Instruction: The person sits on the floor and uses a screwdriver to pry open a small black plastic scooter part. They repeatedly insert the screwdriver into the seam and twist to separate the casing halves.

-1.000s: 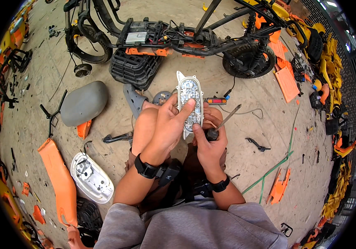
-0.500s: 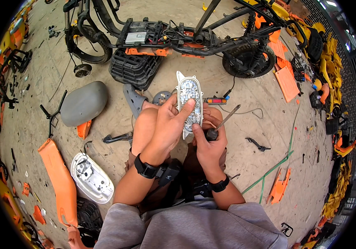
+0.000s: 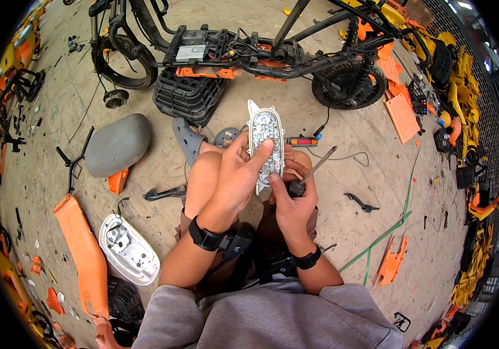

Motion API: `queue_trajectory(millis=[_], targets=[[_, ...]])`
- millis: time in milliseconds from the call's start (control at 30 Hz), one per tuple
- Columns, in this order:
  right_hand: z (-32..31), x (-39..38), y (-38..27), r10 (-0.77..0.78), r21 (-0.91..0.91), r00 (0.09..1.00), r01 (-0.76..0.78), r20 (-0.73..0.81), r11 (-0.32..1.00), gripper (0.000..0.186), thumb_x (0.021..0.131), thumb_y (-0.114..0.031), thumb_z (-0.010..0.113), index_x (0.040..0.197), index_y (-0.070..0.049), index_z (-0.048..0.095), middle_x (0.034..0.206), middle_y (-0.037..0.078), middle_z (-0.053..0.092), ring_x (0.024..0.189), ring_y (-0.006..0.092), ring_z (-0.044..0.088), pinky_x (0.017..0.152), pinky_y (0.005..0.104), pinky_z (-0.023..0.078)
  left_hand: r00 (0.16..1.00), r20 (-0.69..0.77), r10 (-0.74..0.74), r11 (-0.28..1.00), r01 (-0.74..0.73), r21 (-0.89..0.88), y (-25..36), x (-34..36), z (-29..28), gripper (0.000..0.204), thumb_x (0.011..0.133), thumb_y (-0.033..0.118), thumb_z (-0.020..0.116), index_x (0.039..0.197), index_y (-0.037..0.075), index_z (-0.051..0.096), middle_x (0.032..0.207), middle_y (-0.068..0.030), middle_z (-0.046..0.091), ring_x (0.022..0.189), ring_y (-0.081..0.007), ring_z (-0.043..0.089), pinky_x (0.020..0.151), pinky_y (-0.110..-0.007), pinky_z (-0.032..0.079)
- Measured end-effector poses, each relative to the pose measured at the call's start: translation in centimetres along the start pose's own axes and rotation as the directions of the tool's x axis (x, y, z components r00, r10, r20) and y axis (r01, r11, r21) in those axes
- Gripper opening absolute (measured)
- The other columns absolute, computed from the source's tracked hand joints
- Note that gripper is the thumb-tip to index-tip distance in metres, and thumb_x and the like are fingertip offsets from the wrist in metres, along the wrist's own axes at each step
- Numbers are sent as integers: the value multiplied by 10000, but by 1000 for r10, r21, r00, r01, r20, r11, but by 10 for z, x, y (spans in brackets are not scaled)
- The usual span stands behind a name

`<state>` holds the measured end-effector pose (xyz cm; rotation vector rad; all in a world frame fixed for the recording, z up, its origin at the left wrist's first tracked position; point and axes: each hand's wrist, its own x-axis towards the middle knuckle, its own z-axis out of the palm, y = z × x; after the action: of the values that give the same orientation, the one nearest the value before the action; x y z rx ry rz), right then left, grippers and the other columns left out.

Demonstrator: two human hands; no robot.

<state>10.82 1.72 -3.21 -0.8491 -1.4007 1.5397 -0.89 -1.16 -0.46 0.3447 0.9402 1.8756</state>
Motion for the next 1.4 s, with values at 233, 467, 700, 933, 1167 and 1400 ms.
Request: queue_trajectory(millis=[233, 467, 700, 933, 1167, 1400], targets=[[11, 4, -13, 157, 255, 988, -150, -8, 955, 368, 859, -42, 696, 1171, 26, 513, 834, 67, 628, 502, 75, 516, 440, 208, 404, 1000, 10, 1, 999, 0, -50, 4, 0, 2, 337, 994, 152, 504, 1290, 24, 408, 1198, -230, 597, 953, -251, 655, 788, -358, 570], [10, 17, -13, 180, 279, 984, -170, -10, 945, 303, 853, -71, 716, 1068, 25, 525, 766, 51, 608, 476, 97, 522, 427, 234, 433, 997, 74, 12, 974, 5, -228, 3, 2, -1, 341, 992, 143, 509, 1286, 36, 375, 1298, -216, 545, 1037, -236, 624, 834, -366, 549], [-35, 58, -37, -52, -233, 995, 69, 79, 970, 254, 784, -71, 776, 987, 40, 671, 835, 37, 674, 732, 50, 557, 657, 201, 458, 993, -113, 43, 999, -43, 8, -9, 6, -4, 496, 959, 85, 557, 1368, -26, 301, 1315, -193, 504, 1103, -246, 593, 963, -376, 483], [-67, 95, -97, -37, -535, 938, 229, 346, 813, 274, 743, -112, 794, 968, 9, 695, 744, 50, 658, 695, 62, 554, 658, 228, 469, 726, 243, 643, 198, -464, 863, 23, 1, 11, 795, 778, 100, 749, 1426, -11, 303, 1413, -226, 398, 1193, -331, 472, 978, -416, 389], [-78, 120, -126, 83, -538, 863, 234, 499, 810, 298, 718, -130, 800, 952, 19, 690, 756, 79, 679, 699, 86, 572, 671, 265, 484, 853, 493, -173, 287, -435, 853, 55, 45, 44, 415, 839, 210, 730, 1156, -21, 595, 872, -97, 680, 742, -185, 631, 718, -303, 512], [-71, 133, -108, 106, -533, 894, 161, 435, 831, 314, 695, -144, 809, 932, 26, 691, 793, 90, 688, 737, 105, 598, 729, 273, 492, 831, 556, -25, 494, -473, 729, 21, 63, 21, 244, 929, 223, 649, 1023, 4, 600, 809, -32, 620, 723, -80, 537, 622, -263, 459]])
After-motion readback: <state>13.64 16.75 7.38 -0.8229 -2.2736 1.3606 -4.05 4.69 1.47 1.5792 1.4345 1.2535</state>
